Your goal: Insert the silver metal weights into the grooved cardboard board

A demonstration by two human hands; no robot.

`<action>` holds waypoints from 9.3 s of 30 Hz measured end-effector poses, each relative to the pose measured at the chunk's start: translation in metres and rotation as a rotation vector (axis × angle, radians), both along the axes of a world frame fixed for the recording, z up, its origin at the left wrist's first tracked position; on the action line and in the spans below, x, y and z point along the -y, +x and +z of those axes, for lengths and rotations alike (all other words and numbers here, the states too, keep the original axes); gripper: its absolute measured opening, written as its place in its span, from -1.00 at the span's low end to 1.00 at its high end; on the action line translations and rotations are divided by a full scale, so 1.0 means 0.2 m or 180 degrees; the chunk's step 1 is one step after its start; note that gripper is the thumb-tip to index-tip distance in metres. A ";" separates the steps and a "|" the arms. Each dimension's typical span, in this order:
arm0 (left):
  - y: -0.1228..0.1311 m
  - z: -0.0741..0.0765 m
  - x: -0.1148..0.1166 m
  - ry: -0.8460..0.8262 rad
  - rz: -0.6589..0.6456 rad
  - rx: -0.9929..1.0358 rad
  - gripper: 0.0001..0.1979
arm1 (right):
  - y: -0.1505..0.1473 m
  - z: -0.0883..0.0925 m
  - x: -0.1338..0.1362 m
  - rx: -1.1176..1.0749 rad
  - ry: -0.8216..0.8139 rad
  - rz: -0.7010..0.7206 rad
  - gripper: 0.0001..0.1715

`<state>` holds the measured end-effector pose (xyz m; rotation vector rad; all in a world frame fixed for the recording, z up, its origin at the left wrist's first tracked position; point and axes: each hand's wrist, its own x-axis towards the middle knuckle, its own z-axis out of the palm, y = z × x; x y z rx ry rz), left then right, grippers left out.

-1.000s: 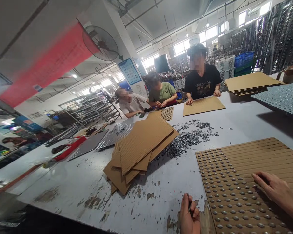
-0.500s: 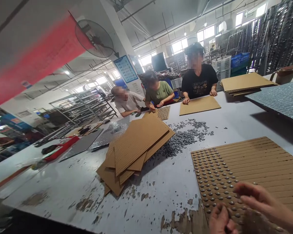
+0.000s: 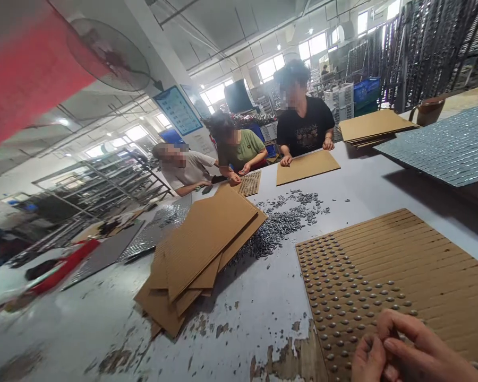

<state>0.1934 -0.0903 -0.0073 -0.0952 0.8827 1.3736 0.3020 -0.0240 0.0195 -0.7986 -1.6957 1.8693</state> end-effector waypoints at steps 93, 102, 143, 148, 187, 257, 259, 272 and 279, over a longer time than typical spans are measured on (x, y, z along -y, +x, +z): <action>0.15 0.21 0.08 -0.0542 -0.1337 0.0272 -0.85 | 0.52 0.02 -0.14 0.2827 0.2093 -0.1027 -0.84; 0.18 0.20 0.06 -0.0610 -0.1023 0.0042 -0.79 | 0.44 0.15 -0.02 0.0704 0.1495 0.0125 -0.74; 0.19 0.21 0.04 -0.0701 -0.0804 -0.0304 -0.84 | 0.37 0.17 -0.02 0.0953 0.1527 0.0046 -0.72; 0.17 0.23 0.04 -0.0549 -0.0897 -0.0217 -0.76 | 0.40 0.12 -0.07 0.0898 0.0832 -0.0552 -0.69; 0.23 0.11 0.07 -0.0540 -0.0342 0.0365 -0.64 | 0.47 -0.03 -0.16 0.1581 0.1601 -0.0636 -0.66; 0.13 0.23 0.01 -0.0613 -0.0792 0.0154 -0.82 | 0.43 0.06 -0.40 0.2050 0.2471 -0.0292 -0.83; 0.13 0.23 0.01 -0.0645 -0.0790 0.0142 -0.80 | 0.42 0.05 -0.41 0.2196 0.2469 -0.0321 -0.88; 0.13 0.23 -0.01 -0.0526 -0.0709 0.0094 -0.82 | 0.40 0.10 -0.32 0.1447 0.1889 -0.0359 -0.80; 0.13 0.23 -0.02 -0.0541 -0.0556 -0.0094 -0.84 | 0.32 0.14 -0.15 0.0475 0.0700 0.0344 -0.63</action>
